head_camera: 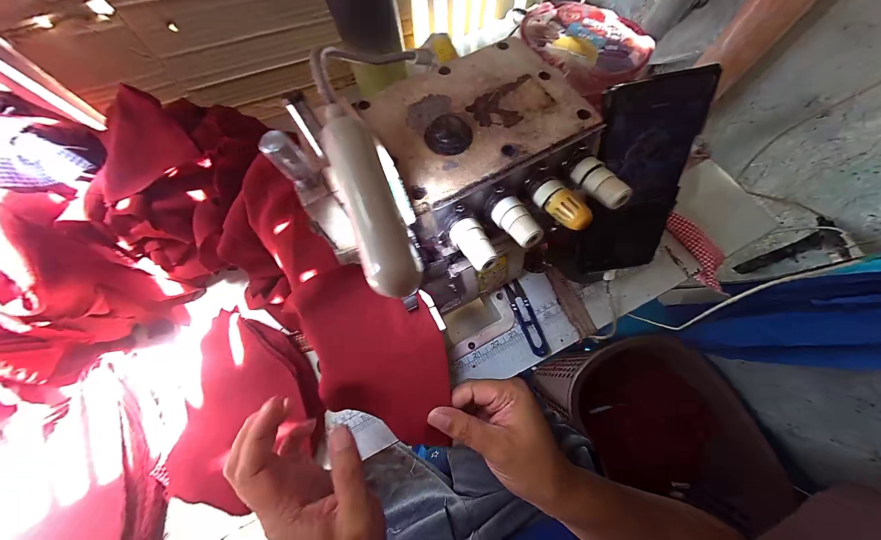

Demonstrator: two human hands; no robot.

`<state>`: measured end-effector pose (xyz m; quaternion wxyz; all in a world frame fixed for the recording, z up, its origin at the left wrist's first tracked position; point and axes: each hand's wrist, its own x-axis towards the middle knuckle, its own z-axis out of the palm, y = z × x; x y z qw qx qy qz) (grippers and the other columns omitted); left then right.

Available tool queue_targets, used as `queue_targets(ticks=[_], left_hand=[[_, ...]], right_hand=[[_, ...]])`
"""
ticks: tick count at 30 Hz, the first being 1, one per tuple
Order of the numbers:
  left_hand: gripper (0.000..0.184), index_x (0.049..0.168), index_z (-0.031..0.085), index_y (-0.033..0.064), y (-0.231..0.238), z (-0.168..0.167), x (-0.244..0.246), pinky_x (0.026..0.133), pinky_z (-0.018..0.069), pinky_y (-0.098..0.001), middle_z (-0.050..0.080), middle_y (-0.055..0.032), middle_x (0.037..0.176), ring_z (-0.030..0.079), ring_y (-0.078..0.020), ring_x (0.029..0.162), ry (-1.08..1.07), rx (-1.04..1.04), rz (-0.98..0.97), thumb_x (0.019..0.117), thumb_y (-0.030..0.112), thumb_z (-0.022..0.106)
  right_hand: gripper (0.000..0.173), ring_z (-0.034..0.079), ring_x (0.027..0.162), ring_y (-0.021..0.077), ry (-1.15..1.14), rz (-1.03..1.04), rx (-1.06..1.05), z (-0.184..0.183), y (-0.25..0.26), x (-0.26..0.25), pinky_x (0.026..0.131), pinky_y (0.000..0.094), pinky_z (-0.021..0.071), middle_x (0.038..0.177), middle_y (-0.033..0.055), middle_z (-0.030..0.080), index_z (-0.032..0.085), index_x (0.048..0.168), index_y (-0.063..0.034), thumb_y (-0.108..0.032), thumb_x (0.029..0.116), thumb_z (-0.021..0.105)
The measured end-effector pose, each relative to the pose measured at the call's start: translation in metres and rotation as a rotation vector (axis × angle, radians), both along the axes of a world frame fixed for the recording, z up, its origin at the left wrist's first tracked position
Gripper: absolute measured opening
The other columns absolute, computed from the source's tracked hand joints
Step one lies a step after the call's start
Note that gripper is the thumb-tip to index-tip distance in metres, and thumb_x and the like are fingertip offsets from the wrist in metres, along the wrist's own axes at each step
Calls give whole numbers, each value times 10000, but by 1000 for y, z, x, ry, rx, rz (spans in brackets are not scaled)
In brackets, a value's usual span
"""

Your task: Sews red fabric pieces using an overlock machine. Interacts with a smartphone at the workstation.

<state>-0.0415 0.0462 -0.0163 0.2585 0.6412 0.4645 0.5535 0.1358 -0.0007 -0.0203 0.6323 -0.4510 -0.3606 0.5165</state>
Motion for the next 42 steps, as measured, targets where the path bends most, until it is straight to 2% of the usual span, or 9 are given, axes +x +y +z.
queue_targets(ticks=[2,5,9,14,28,32,35,39,42], left_hand=[[237,1218,671,201,12,16,5,1063,478,-289,611,76,1297,546,-98,1286,175,123,-46,1003,284,618],[201,1040,722,156,32,34,20,1083,468,-353,727,17,1139,613,-167,1231,361,249,-202,1038,295,577],[238,1130,766,118,52,34,31,1043,503,-380,746,-54,1160,645,-220,1202,459,278,-351,1008,276,637],[207,1130,786,146,67,30,28,1087,492,-432,754,-34,1156,662,-211,1196,561,314,-442,998,249,666],[182,1114,781,129,71,27,29,1077,489,-433,752,-59,1147,670,-230,1170,583,386,-413,985,197,672],[204,1158,764,168,58,20,22,1120,431,-448,731,-30,1230,621,-232,1252,594,365,-353,987,219,664],[152,1107,736,183,26,14,11,1173,355,-383,690,27,1233,537,-174,1321,540,299,-236,989,221,647],[202,1165,691,152,-21,-11,12,916,510,-187,662,94,1081,622,3,1033,162,-2,-164,1049,232,547],[261,1233,665,179,-32,-21,23,860,604,-272,736,74,1093,711,-68,968,-255,-436,-340,1064,332,539]], right_hand=[[136,645,682,8,9,-22,2,-2,0,-2,640,177,556,744,11,699,721,829,4,-93,913,765],[106,680,712,34,43,-34,-6,-3,0,-4,677,199,585,771,38,722,732,852,13,-72,892,782],[102,679,751,32,73,16,5,-6,0,-6,712,208,586,809,29,719,722,895,20,-69,944,721],[60,680,824,48,205,115,57,-11,4,-4,769,226,578,884,37,712,681,973,21,-34,978,657],[112,691,756,68,126,130,-36,7,38,20,706,240,590,865,55,723,653,1064,55,19,959,642],[179,701,834,88,110,161,-32,5,33,19,779,257,602,954,96,724,657,1098,83,57,922,680],[132,686,804,71,65,206,-65,-2,21,19,748,241,590,921,69,714,675,1052,56,19,926,693],[72,686,727,70,92,234,-89,-6,5,23,697,237,593,832,44,713,675,984,28,-44,976,668],[90,689,709,75,106,248,-89,-5,1,25,685,240,596,818,45,718,683,979,31,-56,987,658]])
